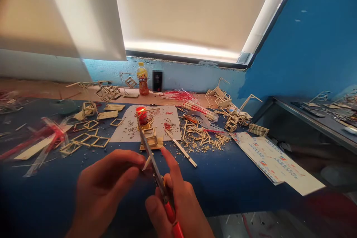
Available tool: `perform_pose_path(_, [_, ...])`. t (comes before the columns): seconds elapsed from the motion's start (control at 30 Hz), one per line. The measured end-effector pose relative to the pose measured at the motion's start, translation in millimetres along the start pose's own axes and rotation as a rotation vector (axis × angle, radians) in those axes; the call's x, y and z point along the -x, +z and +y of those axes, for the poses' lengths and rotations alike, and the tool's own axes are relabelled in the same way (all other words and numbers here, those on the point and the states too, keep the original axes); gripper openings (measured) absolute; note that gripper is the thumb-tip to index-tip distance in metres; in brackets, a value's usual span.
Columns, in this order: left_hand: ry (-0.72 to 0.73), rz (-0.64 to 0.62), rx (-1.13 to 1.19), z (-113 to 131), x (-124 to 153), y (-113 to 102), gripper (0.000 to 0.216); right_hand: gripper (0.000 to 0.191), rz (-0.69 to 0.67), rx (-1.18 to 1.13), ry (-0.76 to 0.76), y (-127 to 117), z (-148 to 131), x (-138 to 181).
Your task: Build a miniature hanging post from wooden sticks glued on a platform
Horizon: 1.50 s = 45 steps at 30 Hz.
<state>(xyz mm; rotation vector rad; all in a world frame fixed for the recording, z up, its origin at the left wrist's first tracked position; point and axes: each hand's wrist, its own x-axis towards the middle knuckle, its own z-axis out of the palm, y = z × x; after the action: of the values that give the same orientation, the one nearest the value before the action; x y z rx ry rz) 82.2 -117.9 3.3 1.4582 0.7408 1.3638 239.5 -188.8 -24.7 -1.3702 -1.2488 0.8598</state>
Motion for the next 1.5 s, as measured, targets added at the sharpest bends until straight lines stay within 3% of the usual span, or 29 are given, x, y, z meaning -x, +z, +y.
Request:
perform_pose_path(0.1, [0.327,0.08,-0.411,-4.8,5.5,-0.4,0.031,0.067,0.001,-0.005,-0.026,-1.9,-3.1,-0.2])
perform_pose_path(0.27, [0.479,0.112,-0.704,-6.0,6.2,-0.6,0.028,0.064,-0.006,0.004,-0.038,0.0,-13.2,-1.3])
perform_pose_path(0.43, [0.469,0.176,-0.766,-6.1,10.2,0.3,0.026,0.068,0.061,0.111,-0.017,3.4,-8.7,2.8])
perform_pose_path(0.6, [0.444,0.245,-0.699,-11.5,10.8,5.9,0.022,0.084,-0.021,0.101,0.017,3.7,-0.8,3.2])
perform_pose_path(0.73, [0.467,0.247,-0.609,-14.0,8.3,10.1,0.026,0.079,-0.038,0.098,0.032,5.1,0.6,1.9])
perform_pose_path(1.0, [0.378,0.209,-0.465,-15.5,10.6,11.0,0.025,0.083,-0.073,0.015,0.075,8.8,2.9,-3.0])
perform_pose_path(1.1, [0.221,0.159,-0.264,-11.3,7.9,8.2,0.023,0.08,-0.129,0.045,0.138,2.6,6.0,-6.3])
perform_pose_path(1.2, [-0.191,-0.069,0.153,-3.2,-3.5,2.2,0.005,0.083,-0.203,0.05,0.15,-3.0,9.6,-7.5])
perform_pose_path(1.3, [-0.489,-0.277,0.464,2.1,-18.6,-5.0,0.015,0.089,-0.154,0.053,0.133,-4.0,10.2,-6.7])
perform_pose_path(1.5, [-0.657,-0.39,0.544,0.6,-30.2,-12.9,0.013,0.09,-0.185,0.177,0.018,-8.8,6.8,-8.0])
